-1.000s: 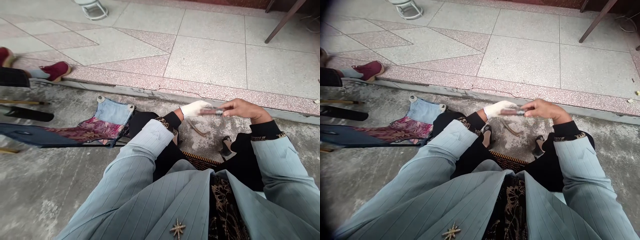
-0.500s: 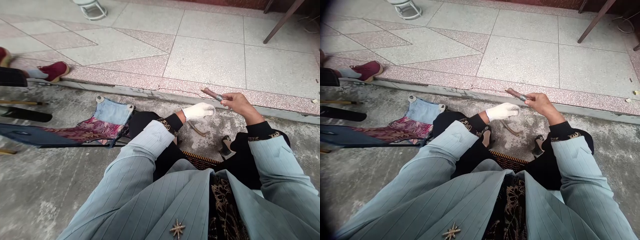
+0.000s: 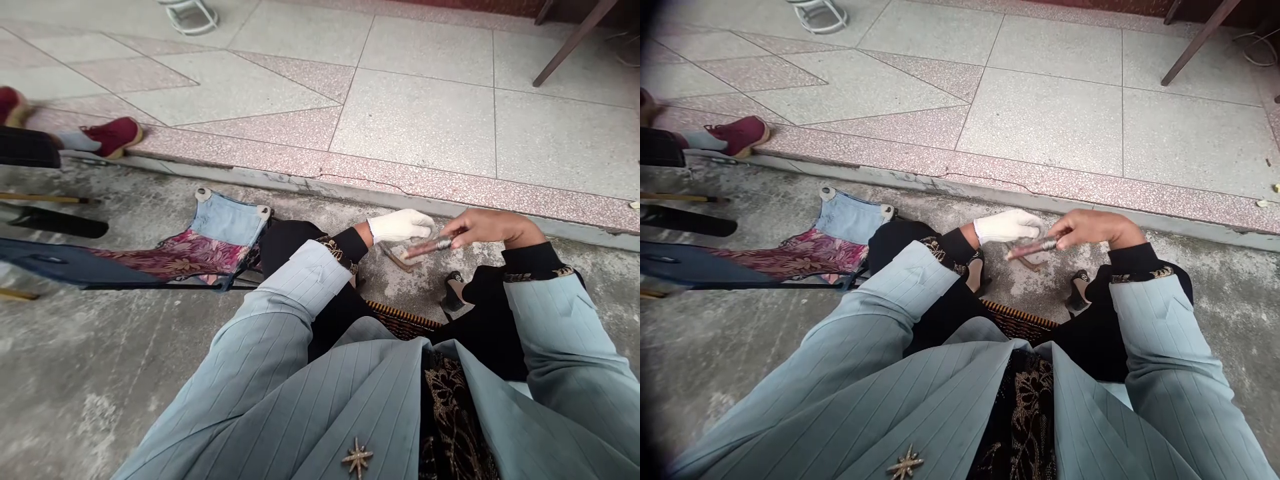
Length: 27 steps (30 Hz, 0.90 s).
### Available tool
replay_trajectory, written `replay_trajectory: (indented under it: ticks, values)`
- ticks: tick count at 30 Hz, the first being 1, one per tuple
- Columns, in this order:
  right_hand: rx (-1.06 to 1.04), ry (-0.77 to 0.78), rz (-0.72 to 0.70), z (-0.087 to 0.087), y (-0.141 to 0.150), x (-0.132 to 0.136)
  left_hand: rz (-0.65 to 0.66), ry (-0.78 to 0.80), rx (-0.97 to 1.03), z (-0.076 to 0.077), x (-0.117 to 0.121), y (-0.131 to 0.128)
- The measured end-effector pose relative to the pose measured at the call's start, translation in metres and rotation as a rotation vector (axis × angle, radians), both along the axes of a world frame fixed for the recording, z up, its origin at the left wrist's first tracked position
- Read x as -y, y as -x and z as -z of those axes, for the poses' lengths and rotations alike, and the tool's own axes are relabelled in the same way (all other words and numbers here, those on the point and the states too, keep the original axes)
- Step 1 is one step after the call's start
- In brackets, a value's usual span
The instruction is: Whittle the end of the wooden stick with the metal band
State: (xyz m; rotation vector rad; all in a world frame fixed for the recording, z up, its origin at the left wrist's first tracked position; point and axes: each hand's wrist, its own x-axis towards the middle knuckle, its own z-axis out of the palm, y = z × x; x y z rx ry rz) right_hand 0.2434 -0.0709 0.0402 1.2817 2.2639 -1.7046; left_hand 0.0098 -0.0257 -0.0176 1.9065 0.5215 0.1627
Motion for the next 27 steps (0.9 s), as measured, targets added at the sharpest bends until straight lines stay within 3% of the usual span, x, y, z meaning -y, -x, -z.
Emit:
replay_trajectory:
  ticks: [4, 6, 12, 16, 19, 23, 27]
  values:
    - [-0.253, -0.066, 0.518, -0.006, -0.002, 0.005, -0.055, 0.188, 0.075, 0.004, -0.001, 0.0]
    - [-0.291, -0.108, 0.701, -0.001, 0.002, 0.005, -0.049, 0.176, 0.072, 0.005, 0.0, -0.002]
    - [-0.012, -0.275, 0.768, 0.021, 0.004, -0.006, 0.009, -0.112, -0.05, 0.004, 0.0, -0.004]
    - [0.364, -0.51, 0.641, 0.026, 0.004, -0.01, 0.084, -0.289, -0.132, 0.008, -0.002, -0.004]
    - [0.592, -0.548, 0.45, 0.027, 0.008, -0.011, 0.114, -0.424, -0.175, 0.008, -0.002, -0.003]
    - [0.707, -0.415, 0.16, 0.029, 0.013, -0.01, 0.093, -0.587, -0.249, 0.001, -0.007, 0.002]
    - [0.492, -0.214, -0.06, 0.028, 0.015, -0.006, 0.076, -0.65, -0.265, -0.004, -0.016, 0.006]
